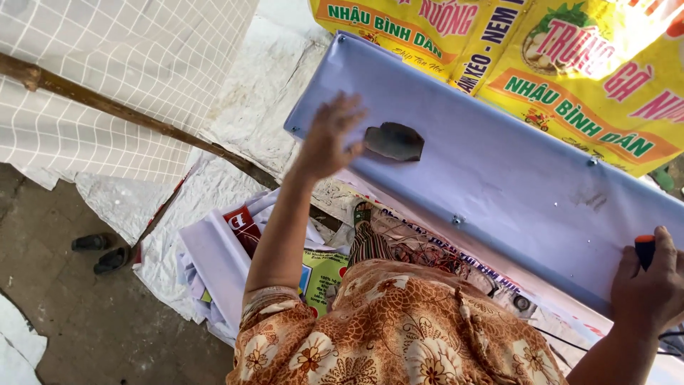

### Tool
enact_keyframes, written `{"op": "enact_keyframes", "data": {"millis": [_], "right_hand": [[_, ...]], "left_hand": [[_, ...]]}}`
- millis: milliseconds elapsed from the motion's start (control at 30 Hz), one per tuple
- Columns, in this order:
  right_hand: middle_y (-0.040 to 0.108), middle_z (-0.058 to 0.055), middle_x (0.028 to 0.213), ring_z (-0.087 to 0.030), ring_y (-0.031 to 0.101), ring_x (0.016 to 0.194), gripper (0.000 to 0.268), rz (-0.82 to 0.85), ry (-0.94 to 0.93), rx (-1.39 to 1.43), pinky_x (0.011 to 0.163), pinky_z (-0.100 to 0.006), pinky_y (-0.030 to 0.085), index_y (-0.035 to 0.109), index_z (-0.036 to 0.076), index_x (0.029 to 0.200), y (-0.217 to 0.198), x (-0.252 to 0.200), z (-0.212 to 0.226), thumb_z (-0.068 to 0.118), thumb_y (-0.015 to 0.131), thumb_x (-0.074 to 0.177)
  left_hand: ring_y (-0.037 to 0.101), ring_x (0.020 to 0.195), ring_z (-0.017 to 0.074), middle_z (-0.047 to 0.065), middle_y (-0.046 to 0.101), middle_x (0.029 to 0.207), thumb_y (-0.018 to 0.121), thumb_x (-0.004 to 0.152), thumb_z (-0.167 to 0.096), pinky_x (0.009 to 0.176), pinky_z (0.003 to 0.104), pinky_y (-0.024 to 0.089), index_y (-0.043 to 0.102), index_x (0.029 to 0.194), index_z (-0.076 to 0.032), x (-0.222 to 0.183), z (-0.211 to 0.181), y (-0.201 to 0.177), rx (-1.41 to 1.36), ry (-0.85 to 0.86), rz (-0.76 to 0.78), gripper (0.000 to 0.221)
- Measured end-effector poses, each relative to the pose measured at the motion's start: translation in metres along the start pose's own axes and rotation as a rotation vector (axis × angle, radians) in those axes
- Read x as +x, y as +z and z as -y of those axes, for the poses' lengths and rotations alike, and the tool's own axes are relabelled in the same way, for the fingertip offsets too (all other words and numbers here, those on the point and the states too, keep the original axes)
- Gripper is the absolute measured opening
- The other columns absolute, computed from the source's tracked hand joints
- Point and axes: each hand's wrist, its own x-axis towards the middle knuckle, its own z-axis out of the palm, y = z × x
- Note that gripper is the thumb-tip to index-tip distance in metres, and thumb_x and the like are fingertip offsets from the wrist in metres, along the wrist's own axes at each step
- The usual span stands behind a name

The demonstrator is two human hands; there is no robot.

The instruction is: Fixing screws into a plastic frame using a manual screwdriver.

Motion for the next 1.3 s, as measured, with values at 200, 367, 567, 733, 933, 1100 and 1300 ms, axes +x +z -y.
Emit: {"op": "enact_keyframes", "data": {"millis": [200,367,567,733,933,1100,1300], "right_hand": [[0.081,-0.004,0.125,-0.013,0.074,0.087,0.050,-0.043,-0.014,0.061,0.080,-0.024,0.062,0.078,0.010,0.160,0.002,-0.001,0.000,0.019,0.091,0.113],[0.079,0.003,0.127,-0.007,0.072,0.085,0.051,-0.019,0.008,-0.025,0.073,-0.019,0.059,0.079,0.016,0.158,-0.004,0.000,0.002,0.027,0.092,0.110],[0.078,0.003,0.125,-0.006,0.069,0.083,0.054,-0.033,0.013,-0.056,0.070,-0.019,0.057,0.081,0.020,0.157,-0.004,0.002,0.001,0.031,0.094,0.106],[0.080,0.005,0.124,-0.006,0.070,0.078,0.055,-0.035,0.013,-0.050,0.068,-0.018,0.058,0.082,0.021,0.156,-0.008,0.003,0.002,0.032,0.095,0.103],[0.079,0.001,0.123,-0.008,0.069,0.080,0.053,-0.014,-0.006,0.006,0.070,-0.018,0.058,0.081,0.014,0.155,-0.014,0.006,0.001,0.024,0.095,0.105],[0.082,-0.013,0.131,-0.023,0.077,0.096,0.052,-0.022,-0.023,0.211,0.088,-0.030,0.065,0.077,-0.001,0.156,-0.015,0.008,0.005,0.005,0.092,0.107],[0.079,-0.027,0.135,-0.035,0.080,0.105,0.047,-0.015,-0.079,0.365,0.095,-0.037,0.066,0.068,-0.014,0.158,0.002,0.003,-0.002,-0.006,0.084,0.115]], "left_hand": [[0.069,0.090,0.0239,0.008,0.071,0.107,0.079,0.088,-0.022,0.076,0.037,0.056,0.069,0.116,-0.006,0.023,0.085,-0.006,0.071,-0.550,-0.316,0.033],[0.065,0.064,0.0124,0.000,0.074,0.076,0.081,0.082,-0.017,0.063,0.028,0.055,0.075,0.089,-0.009,0.045,0.075,-0.019,-0.171,-0.727,-0.279,0.012],[0.059,0.060,0.0118,-0.001,0.068,0.070,0.079,0.086,-0.016,0.062,0.028,0.053,0.072,0.081,-0.010,0.048,0.092,-0.007,-0.220,-0.773,-0.294,0.011],[0.062,0.061,0.0130,0.000,0.070,0.070,0.075,0.088,-0.015,0.064,0.029,0.055,0.072,0.081,-0.009,0.044,0.093,-0.002,-0.187,-0.761,-0.319,0.010],[0.065,0.083,0.0213,0.007,0.065,0.094,0.062,0.095,-0.005,0.069,0.034,0.058,0.057,0.100,-0.011,0.026,0.015,0.003,0.184,-0.108,-0.436,0.009],[0.043,0.143,0.0298,0.009,0.059,0.146,0.071,0.097,-0.034,0.123,0.051,0.025,0.070,0.124,-0.011,-0.015,-0.047,0.027,0.077,0.073,0.073,0.036],[0.051,0.138,0.0322,0.011,0.061,0.143,0.076,0.087,-0.018,0.118,0.051,0.037,0.073,0.125,-0.010,-0.008,-0.055,0.041,0.130,-0.112,-0.101,0.038]]}}
